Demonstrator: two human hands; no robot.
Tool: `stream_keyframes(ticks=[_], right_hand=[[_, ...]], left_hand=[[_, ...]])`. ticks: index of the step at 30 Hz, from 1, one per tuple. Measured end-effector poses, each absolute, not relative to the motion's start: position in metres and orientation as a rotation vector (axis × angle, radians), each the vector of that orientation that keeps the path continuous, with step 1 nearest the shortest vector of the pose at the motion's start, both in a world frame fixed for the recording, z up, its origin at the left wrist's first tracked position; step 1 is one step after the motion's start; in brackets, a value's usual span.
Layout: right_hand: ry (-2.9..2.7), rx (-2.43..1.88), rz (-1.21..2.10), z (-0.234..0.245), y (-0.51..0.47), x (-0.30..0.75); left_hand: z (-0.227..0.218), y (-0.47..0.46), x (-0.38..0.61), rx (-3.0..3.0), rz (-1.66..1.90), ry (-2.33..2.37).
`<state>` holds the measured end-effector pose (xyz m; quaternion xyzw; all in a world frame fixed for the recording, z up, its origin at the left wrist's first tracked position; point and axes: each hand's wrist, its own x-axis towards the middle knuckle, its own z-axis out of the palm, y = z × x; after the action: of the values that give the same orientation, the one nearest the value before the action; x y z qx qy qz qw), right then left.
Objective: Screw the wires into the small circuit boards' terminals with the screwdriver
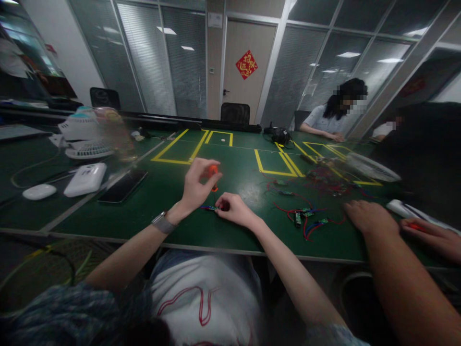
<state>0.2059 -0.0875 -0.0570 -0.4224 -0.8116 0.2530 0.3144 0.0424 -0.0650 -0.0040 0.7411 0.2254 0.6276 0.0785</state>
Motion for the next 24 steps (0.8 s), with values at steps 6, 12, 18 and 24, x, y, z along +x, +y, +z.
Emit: stream_keyframes(ticks=[6, 12, 18, 24], right_hand=[[-2.131, -1.105, 0.667, -0.0596, -0.0866, 0.2069], [-2.127, -1.107, 0.673, -0.0608, -0.0859, 0.2071], [-2.117, -1.120, 0.690, -0.0604, -0.0864, 0.2066], [-2.135, -1.108, 0.690, -0.0579, -0.0872, 0.2064]], left_hand=[[-0.0018, -0.0659, 0.0422, 2.198, 1.812, 0.657], [-0.0038, -0.0657, 0.0413, 2.186, 1.740, 0.562], [-0.0057, -0.0656, 0.0417, 2.098, 1.621, 0.471], [-0.0018, -0.0669, 0.0425, 2.123, 1.724, 0.529]])
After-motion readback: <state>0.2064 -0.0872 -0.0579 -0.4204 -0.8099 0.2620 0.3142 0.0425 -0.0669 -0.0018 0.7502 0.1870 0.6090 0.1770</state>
